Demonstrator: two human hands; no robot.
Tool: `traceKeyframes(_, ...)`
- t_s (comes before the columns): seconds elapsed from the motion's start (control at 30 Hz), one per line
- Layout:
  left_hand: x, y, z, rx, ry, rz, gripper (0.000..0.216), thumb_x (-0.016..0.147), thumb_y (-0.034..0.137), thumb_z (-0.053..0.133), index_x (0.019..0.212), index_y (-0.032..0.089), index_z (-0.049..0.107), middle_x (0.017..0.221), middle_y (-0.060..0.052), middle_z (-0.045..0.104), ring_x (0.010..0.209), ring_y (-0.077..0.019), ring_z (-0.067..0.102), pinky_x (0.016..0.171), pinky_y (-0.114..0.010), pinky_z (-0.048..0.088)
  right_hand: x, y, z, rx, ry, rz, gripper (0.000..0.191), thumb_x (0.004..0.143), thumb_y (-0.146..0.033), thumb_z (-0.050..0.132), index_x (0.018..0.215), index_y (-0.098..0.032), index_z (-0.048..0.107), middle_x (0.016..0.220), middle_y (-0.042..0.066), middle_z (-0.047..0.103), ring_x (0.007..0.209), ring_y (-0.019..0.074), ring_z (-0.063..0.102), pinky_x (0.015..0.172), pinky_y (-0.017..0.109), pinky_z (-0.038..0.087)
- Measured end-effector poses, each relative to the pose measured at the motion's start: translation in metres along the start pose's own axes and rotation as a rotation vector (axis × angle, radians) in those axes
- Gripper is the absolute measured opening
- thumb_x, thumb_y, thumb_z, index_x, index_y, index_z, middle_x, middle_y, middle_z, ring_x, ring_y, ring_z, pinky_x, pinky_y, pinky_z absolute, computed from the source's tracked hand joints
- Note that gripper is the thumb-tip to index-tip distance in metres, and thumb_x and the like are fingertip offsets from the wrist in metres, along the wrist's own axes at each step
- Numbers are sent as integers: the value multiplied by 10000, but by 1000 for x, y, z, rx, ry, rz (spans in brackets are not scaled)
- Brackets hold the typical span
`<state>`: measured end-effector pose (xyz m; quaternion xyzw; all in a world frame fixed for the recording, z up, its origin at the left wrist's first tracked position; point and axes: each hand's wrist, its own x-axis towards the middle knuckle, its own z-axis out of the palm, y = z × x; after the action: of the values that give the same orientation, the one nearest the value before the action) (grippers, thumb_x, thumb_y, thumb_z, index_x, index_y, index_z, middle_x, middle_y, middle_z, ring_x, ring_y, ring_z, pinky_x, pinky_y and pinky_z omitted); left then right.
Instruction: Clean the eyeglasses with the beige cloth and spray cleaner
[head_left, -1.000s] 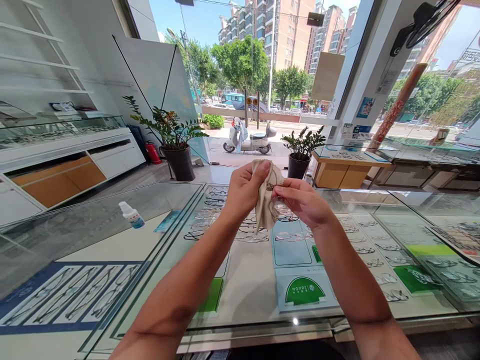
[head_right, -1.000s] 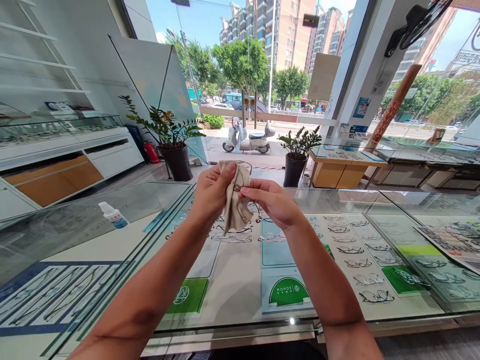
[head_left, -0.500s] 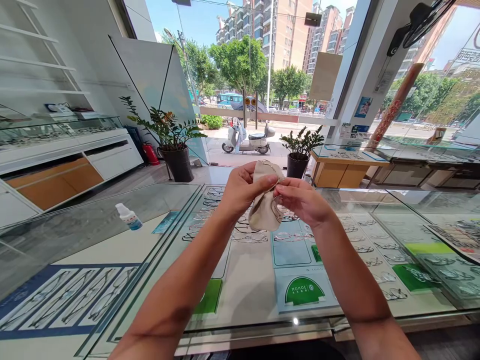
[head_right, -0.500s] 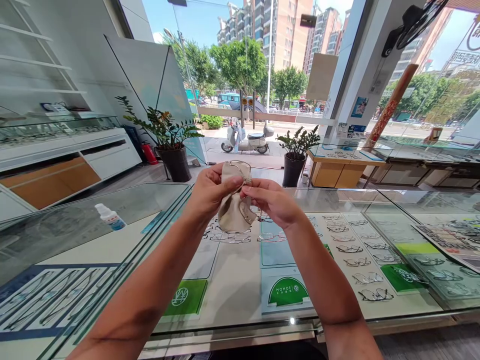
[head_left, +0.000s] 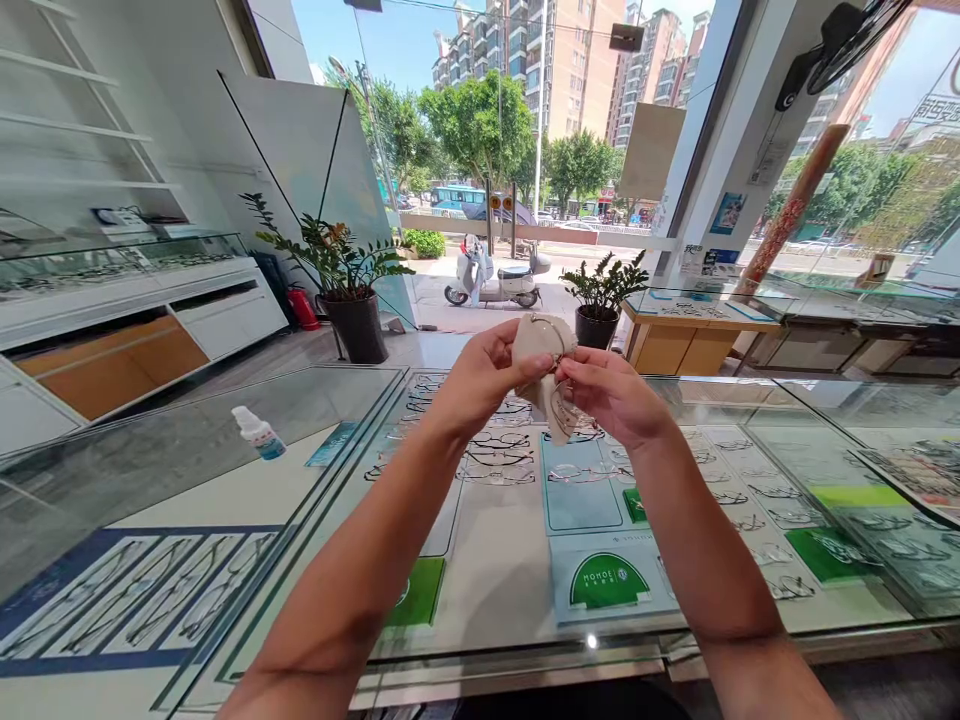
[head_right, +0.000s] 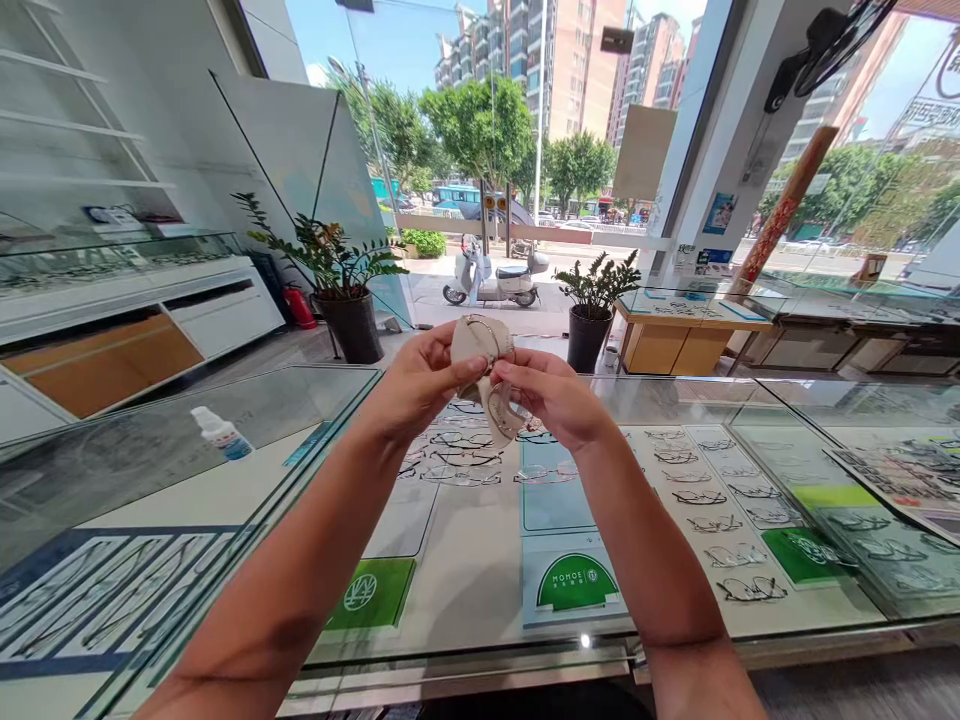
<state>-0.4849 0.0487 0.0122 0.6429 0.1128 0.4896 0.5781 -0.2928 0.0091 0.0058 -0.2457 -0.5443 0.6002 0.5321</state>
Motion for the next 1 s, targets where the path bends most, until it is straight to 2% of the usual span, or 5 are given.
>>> traceKeyframes(0.23, -2, -14, 18, 16, 350, 108, 455, 781, 595, 928, 823, 185, 735, 723, -3, 719, 579, -101, 607, 556, -224, 508, -2, 10, 14, -35, -37, 4, 341, 773, -454, 966, 954, -218, 798, 914, 14, 740, 814, 128, 651, 787, 258, 581)
traceKeyframes(0.4, 7, -22, 11, 11, 356, 111, 542, 887, 737, 762, 833, 201, 710, 698, -17, 697, 617, -140, 645, 557, -253, 517, 0, 7, 10, -82, -12, -54, 308, 819, -463, 929, 896, -224, 751, 891, -15, 692, 805, 112, 618, 798, 250, 556)
traceKeyframes(0.63, 7, -9, -7, 238, 484, 308, 376, 976, 622, 718, 1008, 248, 717, 780, 0, 655, 650, -137, 610, 600, -265, 541, -8, -16, -6, -159, 64, -209, 250, 877, -445, 875, 839, -253, 719, 1198, 31, 731, 1123, 176, 664, 1051, 348, 560)
traceKeyframes(0.8, -10, 15, 2, 706, 449, 490, 236, 1007, 449, 695, 890, 245, 689, 703, 24, 530, 622, -136, 495, 616, -284, 492, -13, -24, -9, -179, 41, -172, 256, 920, -497, 818, 904, -269, 702, 1085, 30, 752, 1110, 206, 704, 1085, 409, 563)
traceKeyframes(1.0, -18, 26, 11, 1121, 264, 688, 541, 868, 515, 882, 1308, 263, 692, 1335, -100, 721, 1216, -274, 678, 972, -407, 585, -18, -26, -5, -274, -42, -220, 199, 1019, -410, 711, 901, -251, 703, 889, 9, 699, 929, 183, 670, 994, 378, 540)
